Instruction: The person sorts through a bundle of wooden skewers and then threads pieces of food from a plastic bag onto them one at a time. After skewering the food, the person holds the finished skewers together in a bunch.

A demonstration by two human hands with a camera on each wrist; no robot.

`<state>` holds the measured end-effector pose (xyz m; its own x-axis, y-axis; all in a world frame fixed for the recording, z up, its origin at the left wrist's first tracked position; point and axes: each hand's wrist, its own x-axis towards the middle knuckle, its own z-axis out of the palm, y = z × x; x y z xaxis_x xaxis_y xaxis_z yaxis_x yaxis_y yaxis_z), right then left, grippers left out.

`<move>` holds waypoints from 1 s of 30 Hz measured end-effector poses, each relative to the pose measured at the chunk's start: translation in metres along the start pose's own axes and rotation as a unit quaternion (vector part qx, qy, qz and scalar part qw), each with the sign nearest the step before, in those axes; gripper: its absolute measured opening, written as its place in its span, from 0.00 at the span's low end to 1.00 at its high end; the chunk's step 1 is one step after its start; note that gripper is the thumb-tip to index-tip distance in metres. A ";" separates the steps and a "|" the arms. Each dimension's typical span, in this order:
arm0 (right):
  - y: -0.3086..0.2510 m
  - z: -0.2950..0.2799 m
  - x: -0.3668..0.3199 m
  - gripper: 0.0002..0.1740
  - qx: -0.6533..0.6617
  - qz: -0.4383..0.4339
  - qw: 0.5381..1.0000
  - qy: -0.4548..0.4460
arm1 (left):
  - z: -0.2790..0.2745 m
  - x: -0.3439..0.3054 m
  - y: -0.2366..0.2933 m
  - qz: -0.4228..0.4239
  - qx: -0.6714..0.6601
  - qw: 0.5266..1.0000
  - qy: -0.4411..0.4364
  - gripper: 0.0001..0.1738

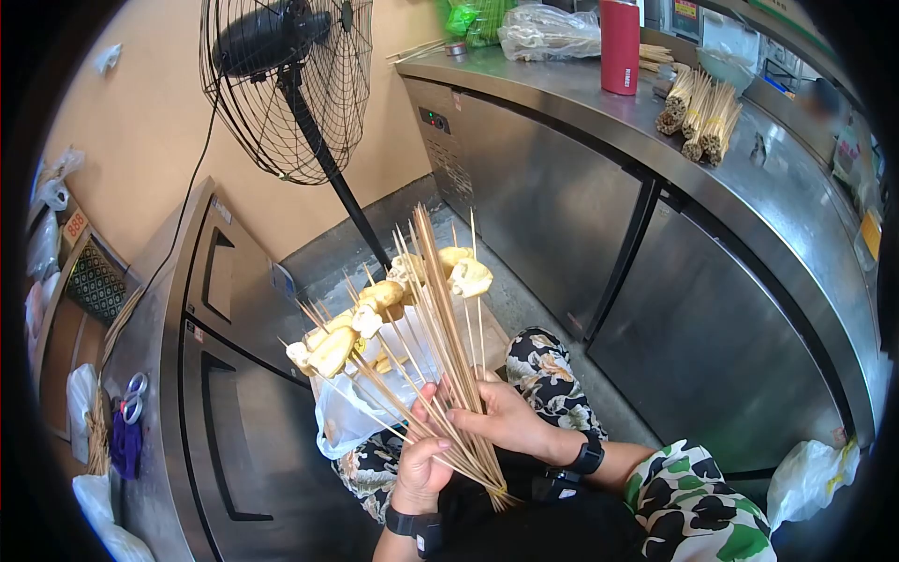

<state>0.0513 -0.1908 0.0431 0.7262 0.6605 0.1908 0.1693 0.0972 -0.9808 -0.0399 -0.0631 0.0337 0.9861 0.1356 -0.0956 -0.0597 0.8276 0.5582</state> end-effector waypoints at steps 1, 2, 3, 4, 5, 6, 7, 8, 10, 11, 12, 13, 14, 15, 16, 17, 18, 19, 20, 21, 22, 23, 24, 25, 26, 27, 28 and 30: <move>-0.002 0.000 -0.001 0.11 0.016 0.022 1.000 -0.007 | -0.001 0.000 -0.001 0.008 0.010 1.000 -0.004 0.45; -0.003 0.001 0.000 0.11 0.042 0.025 0.999 -0.006 | -0.004 0.001 -0.002 0.017 0.020 1.000 -0.008 0.45; -0.004 0.001 0.000 0.11 0.069 0.029 0.997 -0.005 | -0.005 0.002 -0.003 0.026 0.030 0.999 -0.011 0.46; -0.005 0.001 0.001 0.11 0.095 0.032 0.995 -0.004 | -0.005 0.002 -0.003 0.033 0.041 0.998 -0.018 0.47; -0.006 0.001 0.000 0.11 0.113 0.037 0.993 -0.007 | -0.003 0.003 -0.004 0.041 0.052 0.997 -0.025 0.48; -0.008 0.001 -0.001 0.11 0.130 0.041 0.991 -0.010 | 0.000 0.003 -0.005 0.049 0.063 0.996 -0.033 0.50; -0.008 0.001 -0.001 0.11 0.146 0.045 0.988 -0.013 | 0.003 0.003 -0.005 0.056 0.073 0.995 -0.033 0.52; -0.007 0.001 -0.002 0.12 0.116 0.029 0.993 -0.013 | 0.008 0.002 -0.005 0.064 0.083 0.994 -0.033 0.54; -0.003 0.002 -0.002 0.13 0.056 -0.004 0.998 -0.012 | 0.011 0.002 -0.006 0.073 0.106 0.991 -0.027 0.58; -0.004 0.002 -0.003 0.13 0.004 -0.028 1.000 -0.004 | 0.012 0.002 -0.007 0.075 0.118 0.990 -0.021 0.59; -0.005 0.001 -0.003 0.14 -0.049 -0.052 0.997 0.004 | 0.011 0.002 -0.008 0.076 0.131 0.988 -0.015 0.60; -0.007 0.000 -0.004 0.15 -0.100 -0.075 0.992 0.011 | 0.011 0.002 -0.009 0.071 0.128 0.989 -0.009 0.59; -0.012 -0.004 -0.003 0.17 -0.149 -0.066 0.987 -0.010 | 0.009 0.002 -0.009 0.065 0.124 0.990 -0.004 0.59; -0.019 -0.005 -0.003 0.17 -0.189 -0.079 0.979 0.002 | 0.007 0.001 -0.009 0.059 0.121 0.991 0.001 0.58; -0.026 -0.005 -0.003 0.18 -0.229 -0.092 0.969 0.015 | 0.005 0.001 -0.009 0.039 0.110 0.993 0.002 0.57; -0.030 -0.005 -0.003 0.18 -0.268 -0.105 0.957 0.028 | 0.004 0.000 -0.008 0.020 0.098 0.995 0.001 0.55; -0.030 -0.005 -0.003 0.18 -0.270 -0.113 0.956 0.030 | 0.002 0.000 -0.007 0.000 0.087 0.996 0.001 0.53; -0.028 -0.003 -0.003 0.18 -0.271 -0.121 0.954 0.033 | 0.001 0.000 -0.007 -0.005 0.081 0.997 -0.006 0.52; -0.027 -0.003 -0.004 0.18 -0.272 -0.129 0.953 0.034 | 0.001 0.000 -0.008 -0.009 0.075 0.997 -0.012 0.50; -0.024 -0.002 -0.003 0.15 -0.246 -0.140 0.958 0.038 | -0.001 0.000 -0.008 -0.014 0.068 0.997 -0.019 0.48; -0.022 0.000 -0.003 0.11 -0.219 -0.152 0.963 0.042 | -0.003 0.000 -0.008 -0.023 0.041 0.999 -0.024 0.48; -0.020 0.001 -0.003 0.09 -0.192 -0.164 0.967 0.046 | -0.008 0.001 -0.008 -0.031 0.038 0.998 -0.032 0.47; -0.024 0.002 -0.004 0.07 -0.173 -0.156 0.972 0.041 | -0.012 0.002 -0.009 -0.040 0.035 0.998 -0.040 0.47; -0.024 0.002 -0.004 0.07 -0.161 -0.159 0.973 0.037 | -0.013 0.003 -0.008 -0.048 0.032 0.997 -0.048 0.46; -0.023 0.002 -0.004 0.06 -0.149 -0.161 0.975 0.033 | -0.011 0.004 -0.008 -0.046 0.045 0.997 -0.045 0.44; -0.022 0.001 -0.005 0.06 -0.137 -0.164 0.977 0.028 | -0.006 0.005 -0.009 -0.043 0.058 0.997 -0.042 0.43; -0.021 0.002 -0.005 0.05 -0.128 -0.162 0.978 0.031 | -0.004 0.006 -0.009 -0.041 0.071 0.996 -0.039 0.42; -0.020 0.002 -0.006 0.04 -0.110 -0.158 0.981 0.036 | -0.010 0.008 -0.009 -0.057 0.048 0.996 -0.058 0.44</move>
<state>0.0420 -0.1955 0.0619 0.6585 0.5686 0.4931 0.5270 0.1194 -0.8414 -0.0334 -0.0640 0.0192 0.9973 -0.0245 -0.0694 0.0627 0.7779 0.6253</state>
